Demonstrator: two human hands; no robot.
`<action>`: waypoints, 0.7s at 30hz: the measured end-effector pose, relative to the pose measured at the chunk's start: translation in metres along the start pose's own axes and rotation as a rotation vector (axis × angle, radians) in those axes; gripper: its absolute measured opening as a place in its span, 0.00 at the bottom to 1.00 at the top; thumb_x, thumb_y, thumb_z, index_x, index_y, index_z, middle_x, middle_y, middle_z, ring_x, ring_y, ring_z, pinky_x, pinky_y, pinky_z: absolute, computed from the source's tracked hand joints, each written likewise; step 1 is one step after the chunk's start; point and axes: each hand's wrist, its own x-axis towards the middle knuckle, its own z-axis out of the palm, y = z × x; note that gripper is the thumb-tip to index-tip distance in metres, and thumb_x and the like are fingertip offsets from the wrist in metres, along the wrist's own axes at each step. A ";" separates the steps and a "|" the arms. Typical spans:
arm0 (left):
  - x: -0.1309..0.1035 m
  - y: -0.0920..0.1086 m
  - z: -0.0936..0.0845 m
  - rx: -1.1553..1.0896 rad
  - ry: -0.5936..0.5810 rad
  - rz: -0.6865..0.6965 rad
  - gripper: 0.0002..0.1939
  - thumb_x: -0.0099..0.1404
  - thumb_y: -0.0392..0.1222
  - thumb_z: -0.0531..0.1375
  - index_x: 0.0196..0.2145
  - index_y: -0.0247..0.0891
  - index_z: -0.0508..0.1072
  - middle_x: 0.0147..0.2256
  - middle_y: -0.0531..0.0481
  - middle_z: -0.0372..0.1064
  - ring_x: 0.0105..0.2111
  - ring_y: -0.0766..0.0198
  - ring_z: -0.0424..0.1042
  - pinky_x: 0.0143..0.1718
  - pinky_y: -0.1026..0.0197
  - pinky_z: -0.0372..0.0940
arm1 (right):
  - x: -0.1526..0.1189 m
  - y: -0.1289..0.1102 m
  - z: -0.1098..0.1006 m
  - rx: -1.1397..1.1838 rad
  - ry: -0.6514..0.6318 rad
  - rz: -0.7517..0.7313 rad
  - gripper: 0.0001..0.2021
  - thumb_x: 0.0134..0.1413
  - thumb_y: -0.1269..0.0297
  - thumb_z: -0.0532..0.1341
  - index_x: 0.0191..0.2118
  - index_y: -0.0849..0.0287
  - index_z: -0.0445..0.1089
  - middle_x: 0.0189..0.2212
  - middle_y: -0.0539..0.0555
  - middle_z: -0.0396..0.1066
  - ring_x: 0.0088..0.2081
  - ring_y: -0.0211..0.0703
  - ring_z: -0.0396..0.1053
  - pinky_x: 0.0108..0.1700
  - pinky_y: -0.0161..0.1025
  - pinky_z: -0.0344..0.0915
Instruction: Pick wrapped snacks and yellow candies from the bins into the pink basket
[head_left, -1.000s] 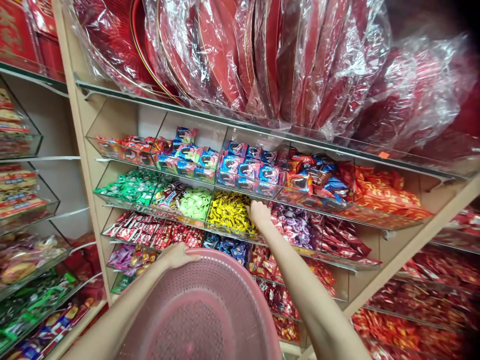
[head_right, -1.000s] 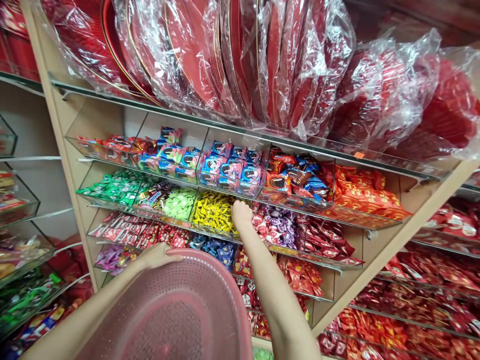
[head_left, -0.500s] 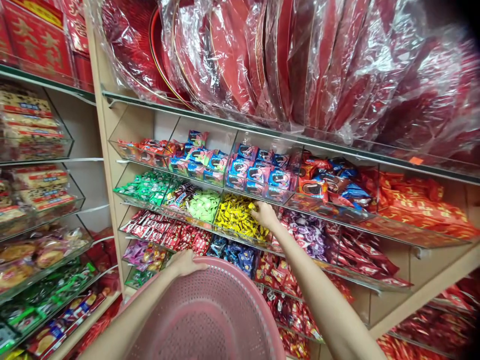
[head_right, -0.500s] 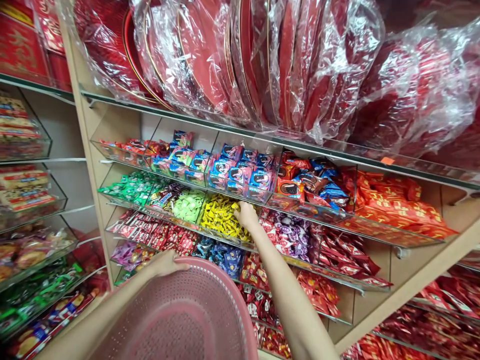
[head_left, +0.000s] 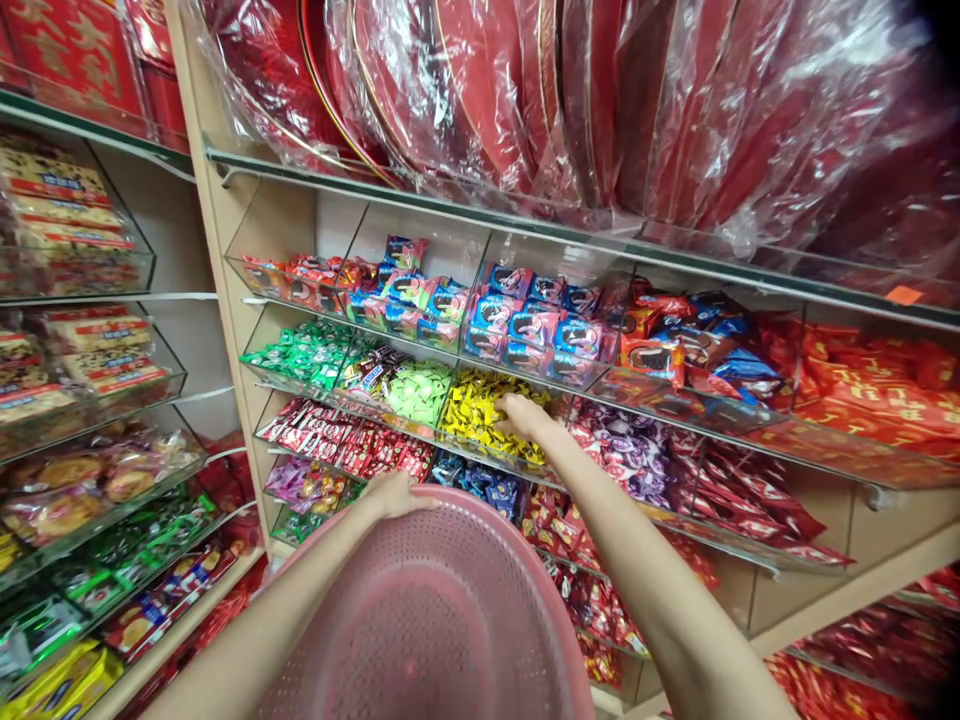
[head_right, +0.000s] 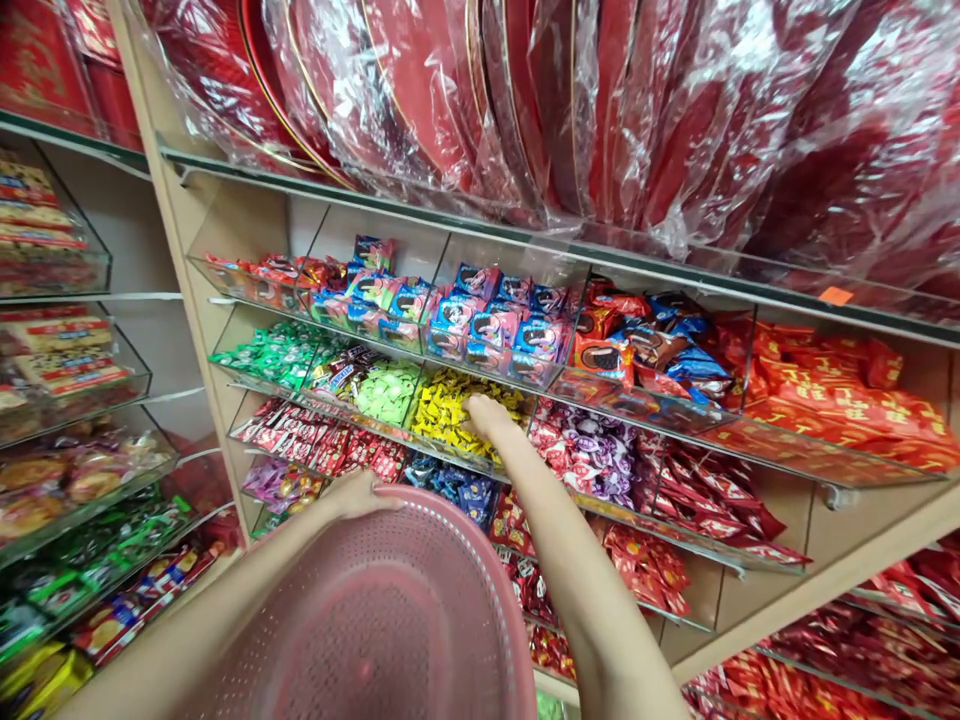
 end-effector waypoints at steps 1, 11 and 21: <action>0.000 -0.001 -0.002 0.000 -0.002 -0.001 0.33 0.45 0.74 0.51 0.25 0.39 0.72 0.32 0.41 0.73 0.35 0.50 0.72 0.30 0.59 0.61 | 0.001 0.001 0.000 0.006 0.008 0.000 0.08 0.47 0.66 0.62 0.35 0.62 0.69 0.40 0.57 0.70 0.40 0.43 0.66 0.40 0.37 0.60; 0.001 -0.016 -0.019 -0.001 0.007 -0.026 0.39 0.43 0.76 0.51 0.31 0.37 0.74 0.36 0.41 0.73 0.37 0.51 0.71 0.32 0.60 0.61 | -0.033 -0.011 -0.026 0.241 0.259 -0.030 0.15 0.54 0.56 0.56 0.37 0.64 0.69 0.30 0.54 0.69 0.30 0.39 0.62 0.34 0.34 0.56; 0.003 -0.023 -0.014 0.005 0.003 -0.014 0.35 0.44 0.75 0.51 0.28 0.38 0.74 0.34 0.42 0.74 0.35 0.52 0.72 0.32 0.60 0.62 | -0.168 -0.167 0.109 0.713 -0.217 -0.361 0.05 0.36 0.64 0.66 0.26 0.46 0.72 0.24 0.42 0.74 0.25 0.41 0.70 0.25 0.34 0.64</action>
